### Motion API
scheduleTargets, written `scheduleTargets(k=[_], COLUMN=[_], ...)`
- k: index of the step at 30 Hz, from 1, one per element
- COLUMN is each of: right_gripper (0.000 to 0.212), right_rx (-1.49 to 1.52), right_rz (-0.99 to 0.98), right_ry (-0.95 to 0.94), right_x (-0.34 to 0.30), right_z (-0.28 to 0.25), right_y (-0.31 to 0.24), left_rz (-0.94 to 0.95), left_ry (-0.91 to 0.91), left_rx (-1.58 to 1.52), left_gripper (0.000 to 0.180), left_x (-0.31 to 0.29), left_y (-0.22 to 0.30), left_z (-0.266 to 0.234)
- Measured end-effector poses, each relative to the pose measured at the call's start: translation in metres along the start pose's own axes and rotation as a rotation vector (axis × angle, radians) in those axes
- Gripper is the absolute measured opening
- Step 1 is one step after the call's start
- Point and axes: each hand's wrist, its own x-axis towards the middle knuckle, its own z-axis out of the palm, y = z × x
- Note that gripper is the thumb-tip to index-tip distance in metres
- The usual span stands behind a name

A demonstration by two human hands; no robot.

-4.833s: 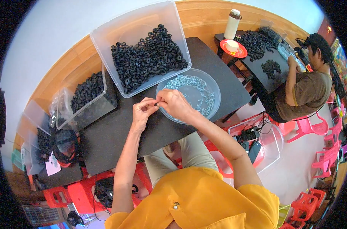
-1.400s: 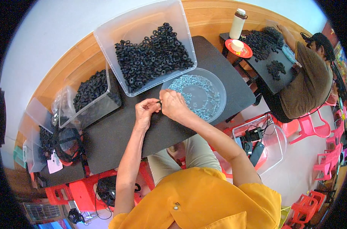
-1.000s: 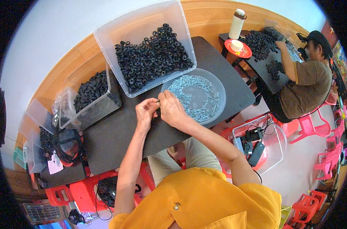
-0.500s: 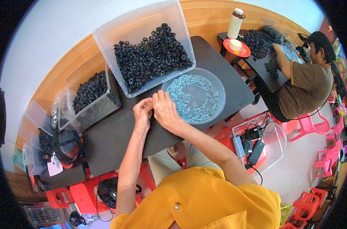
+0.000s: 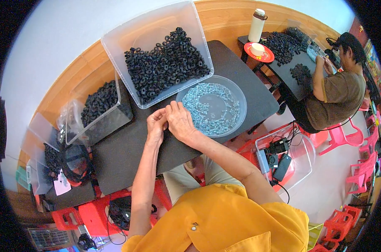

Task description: Manually assembling small black rings with blue components into a final part.

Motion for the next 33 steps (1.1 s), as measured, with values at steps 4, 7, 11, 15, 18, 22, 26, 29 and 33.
scheduleTargets(k=[4, 7, 11, 15, 18, 22, 26, 29, 33], right_gripper=[0.018, 0.018, 0.017, 0.018, 0.019, 0.019, 0.018, 0.017, 0.017], right_rx=[-0.04, -0.032, 0.08, -0.027, -0.139, -0.194, -0.205, -0.233, -0.205], right_rz=[-0.008, -0.022, -0.005, -0.012, -0.079, -0.136, -0.162, -0.184, -0.202], right_ry=[0.024, 0.029, 0.096, 0.021, -0.048, -0.08, -0.06, -0.091, -0.147], right_x=[0.0, 0.0, 0.002, 0.003, 0.002, 0.003, 0.007, 0.006, 0.007], right_z=[-0.002, -0.003, -0.009, -0.014, -0.012, -0.018, -0.025, -0.023, -0.023], right_y=[0.001, -0.001, 0.0, 0.004, 0.008, 0.014, 0.018, 0.017, 0.017], left_rz=[-0.061, 0.017, 0.034, 0.01, -0.004, 0.002, -0.02, -0.022, -0.041], left_ry=[-0.034, -0.008, 0.002, -0.009, -0.017, -0.042, -0.076, -0.113, -0.139], left_rx=[0.083, 0.201, 0.103, 0.023, 0.05, 0.072, 0.214, 0.257, 0.261], left_gripper=[0.018, 0.015, 0.014, 0.015, 0.016, 0.017, 0.019, 0.02, 0.019], left_x=[0.0, -0.002, -0.001, 0.001, 0.001, 0.0, -0.003, -0.002, -0.002], left_y=[0.005, 0.007, 0.006, 0.004, 0.002, 0.007, 0.012, 0.009, 0.01], left_z=[-0.001, 0.0, 0.0, -0.002, -0.006, -0.002, 0.002, -0.003, -0.003])
